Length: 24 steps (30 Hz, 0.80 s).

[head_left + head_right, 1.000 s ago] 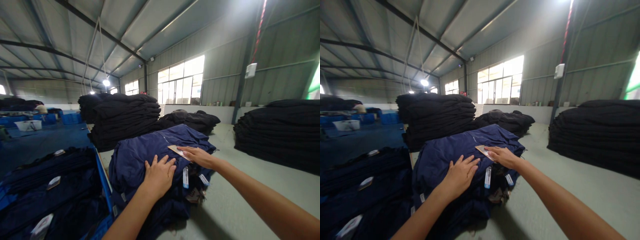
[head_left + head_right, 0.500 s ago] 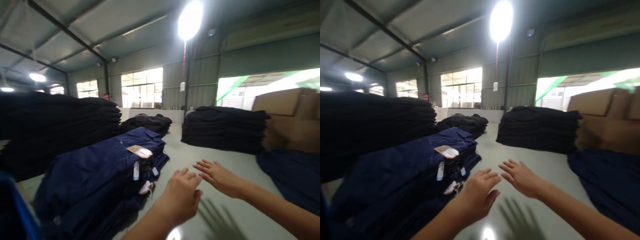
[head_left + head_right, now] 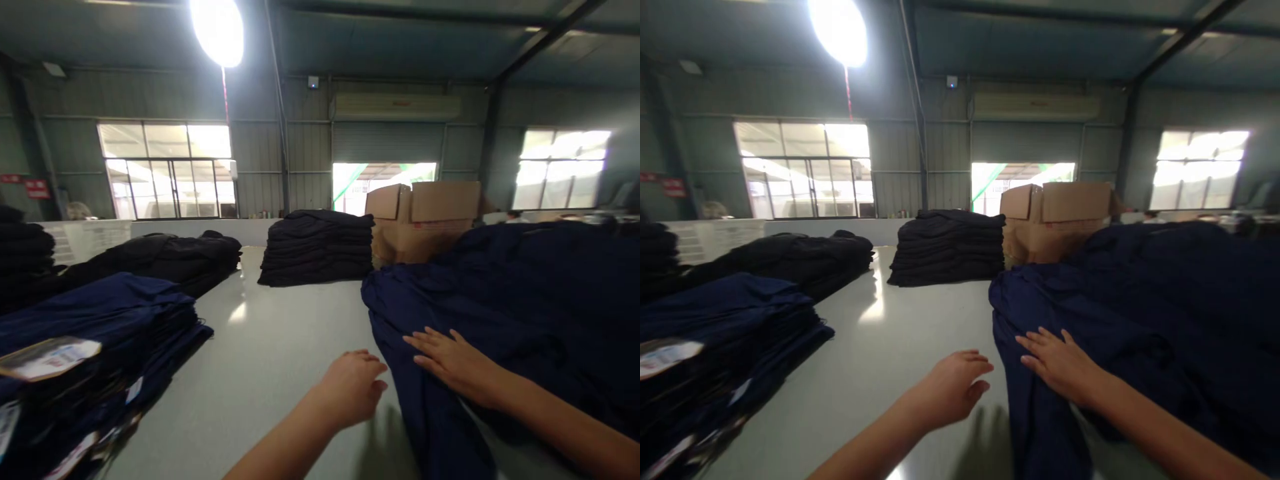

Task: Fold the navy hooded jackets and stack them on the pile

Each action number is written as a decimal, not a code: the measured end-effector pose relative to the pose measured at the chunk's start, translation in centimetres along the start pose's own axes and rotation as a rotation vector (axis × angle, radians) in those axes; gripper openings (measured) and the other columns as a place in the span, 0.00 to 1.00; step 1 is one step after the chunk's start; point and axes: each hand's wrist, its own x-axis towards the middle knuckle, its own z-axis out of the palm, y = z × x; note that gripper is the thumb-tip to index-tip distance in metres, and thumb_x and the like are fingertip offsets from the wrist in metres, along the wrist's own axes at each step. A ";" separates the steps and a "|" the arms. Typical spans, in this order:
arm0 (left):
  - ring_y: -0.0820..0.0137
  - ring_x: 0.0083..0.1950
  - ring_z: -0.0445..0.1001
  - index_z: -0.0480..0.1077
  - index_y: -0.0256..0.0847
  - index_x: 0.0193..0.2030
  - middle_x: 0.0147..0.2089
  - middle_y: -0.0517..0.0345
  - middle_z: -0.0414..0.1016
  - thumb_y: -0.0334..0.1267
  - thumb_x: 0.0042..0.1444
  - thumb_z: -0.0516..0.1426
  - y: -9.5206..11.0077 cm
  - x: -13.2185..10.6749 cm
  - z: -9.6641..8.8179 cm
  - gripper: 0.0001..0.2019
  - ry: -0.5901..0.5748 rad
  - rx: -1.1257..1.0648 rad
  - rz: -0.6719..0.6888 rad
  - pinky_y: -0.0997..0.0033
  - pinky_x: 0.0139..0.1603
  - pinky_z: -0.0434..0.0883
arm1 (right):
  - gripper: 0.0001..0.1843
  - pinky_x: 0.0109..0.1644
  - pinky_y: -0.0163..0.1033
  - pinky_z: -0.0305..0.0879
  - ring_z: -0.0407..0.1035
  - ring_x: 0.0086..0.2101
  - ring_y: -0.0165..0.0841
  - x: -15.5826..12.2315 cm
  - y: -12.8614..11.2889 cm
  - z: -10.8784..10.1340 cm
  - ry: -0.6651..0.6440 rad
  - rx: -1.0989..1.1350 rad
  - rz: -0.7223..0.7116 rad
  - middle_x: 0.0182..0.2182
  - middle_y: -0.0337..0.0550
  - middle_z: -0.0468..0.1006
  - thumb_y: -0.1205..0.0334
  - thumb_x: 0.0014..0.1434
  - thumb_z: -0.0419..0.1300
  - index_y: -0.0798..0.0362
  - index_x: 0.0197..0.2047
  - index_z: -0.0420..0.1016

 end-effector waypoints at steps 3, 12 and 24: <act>0.62 0.55 0.69 0.71 0.36 0.48 0.50 0.48 0.74 0.31 0.55 0.52 0.6 4.8 3.8 0.15 -0.010 -0.082 0.040 0.64 0.58 0.64 | 0.26 0.57 0.69 0.46 0.53 0.59 0.49 0.1 4.9 1.3 0.083 -0.074 0.026 0.58 0.47 0.65 0.49 0.59 0.45 0.43 0.59 0.64; 0.56 0.61 0.61 0.52 0.33 0.65 0.62 0.41 0.61 0.44 0.50 0.58 2.9 16.4 13.3 0.37 -0.066 -0.242 -0.067 0.58 0.60 0.61 | 0.26 0.57 0.73 0.35 0.57 0.57 0.54 0.2 14.4 4.9 0.225 -0.166 0.129 0.51 0.49 0.73 0.48 0.56 0.48 0.45 0.55 0.69; 0.63 0.47 0.63 0.68 0.40 0.38 0.44 0.52 0.66 0.35 0.53 0.56 2.5 16.9 16.3 0.06 0.036 -0.056 -0.170 0.63 0.50 0.64 | 0.25 0.59 0.61 0.46 0.67 0.50 0.43 -1.1 14.7 6.2 0.382 -0.122 0.106 0.48 0.50 0.76 0.57 0.62 0.41 0.53 0.58 0.65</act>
